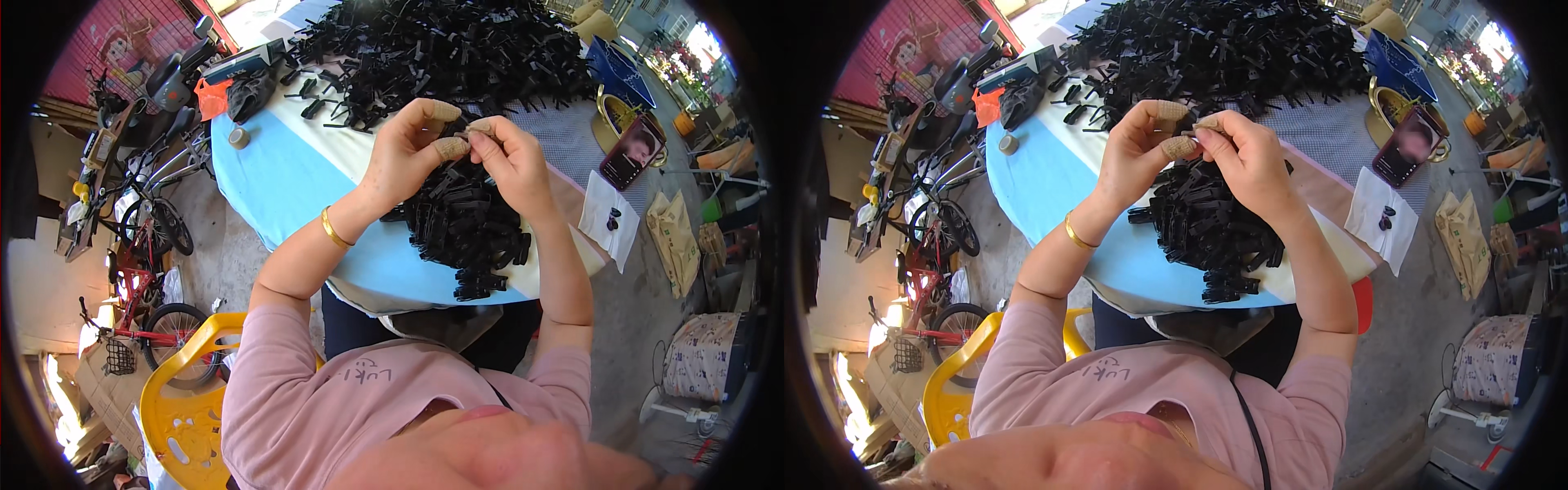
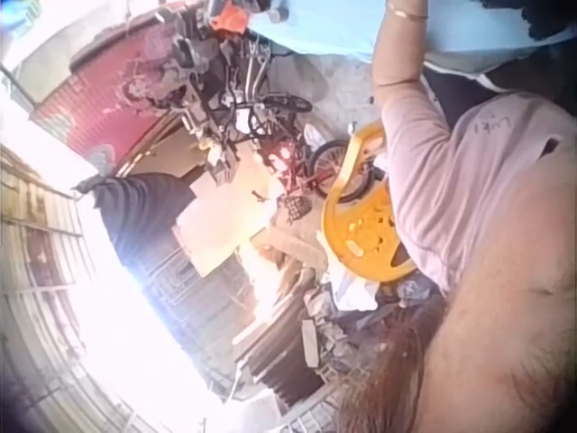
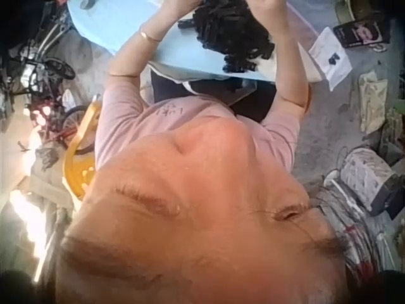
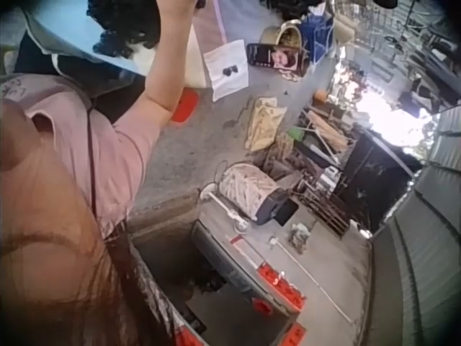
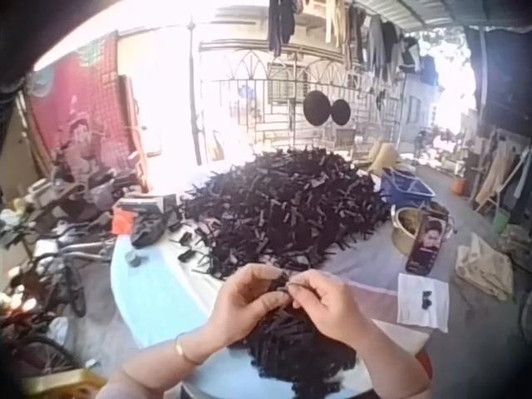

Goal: Assembling small black plastic parts by hand on a table.

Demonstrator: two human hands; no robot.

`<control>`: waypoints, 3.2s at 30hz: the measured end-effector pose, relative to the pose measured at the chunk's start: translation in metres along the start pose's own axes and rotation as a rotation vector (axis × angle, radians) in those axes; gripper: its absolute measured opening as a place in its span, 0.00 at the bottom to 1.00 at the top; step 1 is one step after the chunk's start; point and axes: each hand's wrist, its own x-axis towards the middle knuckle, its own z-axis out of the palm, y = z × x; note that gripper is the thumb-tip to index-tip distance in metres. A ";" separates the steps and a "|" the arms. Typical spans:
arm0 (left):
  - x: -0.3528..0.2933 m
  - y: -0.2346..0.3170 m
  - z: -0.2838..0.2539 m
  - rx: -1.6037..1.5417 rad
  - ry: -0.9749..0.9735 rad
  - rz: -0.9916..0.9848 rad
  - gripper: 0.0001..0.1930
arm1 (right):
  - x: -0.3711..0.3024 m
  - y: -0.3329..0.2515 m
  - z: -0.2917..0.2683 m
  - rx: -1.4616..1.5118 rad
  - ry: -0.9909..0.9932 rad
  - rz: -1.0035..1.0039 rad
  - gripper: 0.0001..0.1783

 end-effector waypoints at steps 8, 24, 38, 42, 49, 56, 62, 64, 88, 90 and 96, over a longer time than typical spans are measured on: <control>-0.009 -0.009 -0.001 0.163 0.016 0.093 0.13 | -0.002 -0.006 0.005 -0.029 0.001 0.030 0.06; -0.004 0.001 0.008 0.571 -0.285 0.351 0.12 | 0.053 0.088 -0.038 -0.737 -0.107 0.157 0.14; 0.015 -0.026 -0.013 0.208 -0.058 -0.040 0.15 | 0.044 0.080 -0.052 -0.858 -0.214 0.254 0.14; 0.020 -0.024 -0.022 0.047 -0.011 -0.148 0.20 | 0.036 0.052 -0.042 -0.814 -0.099 0.068 0.15; 0.023 -0.003 -0.031 -0.375 -0.405 -0.484 0.28 | 0.017 0.018 -0.019 -0.624 -0.042 -0.506 0.15; 0.022 -0.004 -0.033 -0.496 -0.475 -0.476 0.23 | 0.010 0.007 -0.015 -0.770 0.030 -0.655 0.17; 0.016 -0.007 -0.021 -0.284 -0.211 -0.291 0.19 | 0.011 0.013 -0.020 -0.145 0.033 -0.097 0.10; 0.010 -0.010 -0.010 -0.073 -0.127 -0.123 0.20 | 0.010 0.007 -0.013 0.026 -0.025 0.040 0.08; 0.001 -0.007 -0.004 0.012 -0.075 0.075 0.12 | 0.004 0.002 0.001 0.027 -0.078 0.133 0.08; 0.000 -0.011 -0.004 -0.032 -0.064 0.092 0.11 | 0.003 0.003 0.004 0.025 -0.074 0.143 0.07; -0.003 -0.016 0.005 0.086 0.040 0.330 0.09 | 0.003 -0.002 0.008 0.135 -0.036 0.220 0.07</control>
